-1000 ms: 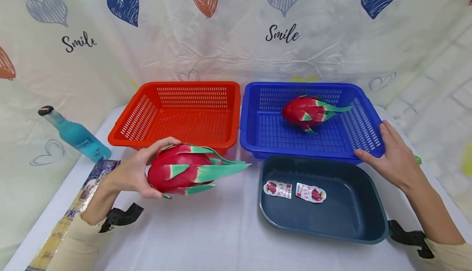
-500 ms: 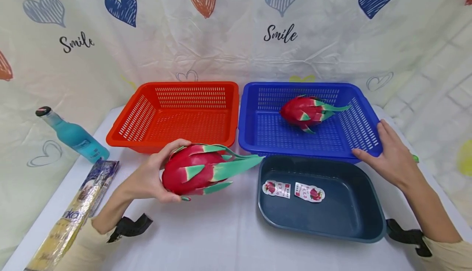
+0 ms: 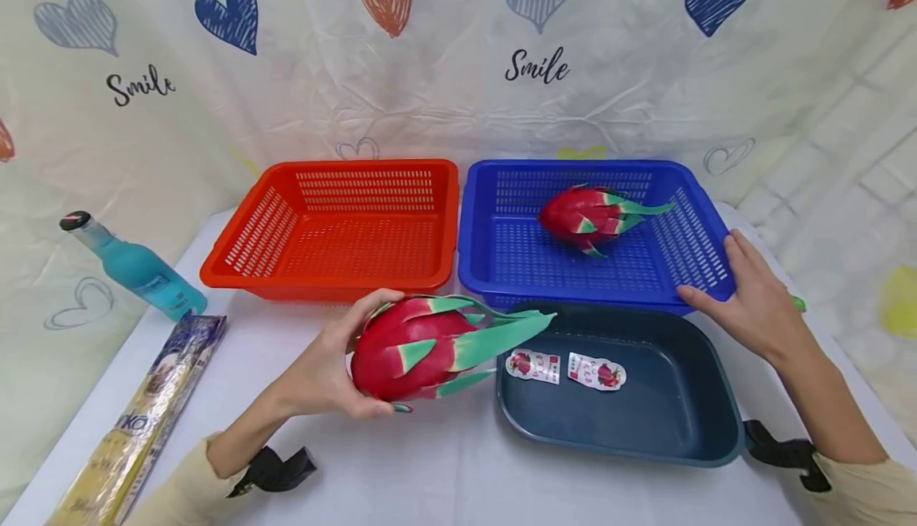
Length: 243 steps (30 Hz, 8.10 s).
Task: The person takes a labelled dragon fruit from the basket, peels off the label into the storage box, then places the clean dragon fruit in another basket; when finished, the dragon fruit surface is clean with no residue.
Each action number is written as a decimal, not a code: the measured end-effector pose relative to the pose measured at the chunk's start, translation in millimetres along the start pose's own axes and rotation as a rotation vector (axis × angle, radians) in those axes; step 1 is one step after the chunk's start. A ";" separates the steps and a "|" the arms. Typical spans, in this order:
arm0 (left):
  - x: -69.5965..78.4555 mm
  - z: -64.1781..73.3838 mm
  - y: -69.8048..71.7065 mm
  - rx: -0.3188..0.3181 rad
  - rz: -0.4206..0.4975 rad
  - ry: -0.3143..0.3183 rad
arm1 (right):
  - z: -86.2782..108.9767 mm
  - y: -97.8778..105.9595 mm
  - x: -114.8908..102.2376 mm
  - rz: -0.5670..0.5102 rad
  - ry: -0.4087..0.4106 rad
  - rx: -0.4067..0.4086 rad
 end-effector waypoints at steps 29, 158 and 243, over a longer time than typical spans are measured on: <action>21.3 -61.5 -7.1 -0.126 -0.104 -0.113 | 0.0 -0.7 0.1 -0.012 0.008 0.001; 17.1 -303.2 -78.9 -0.871 -1.017 0.262 | 1.9 3.3 1.7 -0.021 -0.009 -0.018; 5.1 -256.5 3.9 -0.398 -0.952 0.528 | -37.1 24.2 -59.3 0.208 0.192 -0.120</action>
Point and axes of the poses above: each hand's wrist, its own z-axis away from the middle knuckle, its own y-axis out of the back of the hand, x = y × z, the point moved 2 cm from there along -z, towards the middle knuckle, and after that the axes turned 6 degrees about -x, right-handed, at the moved point
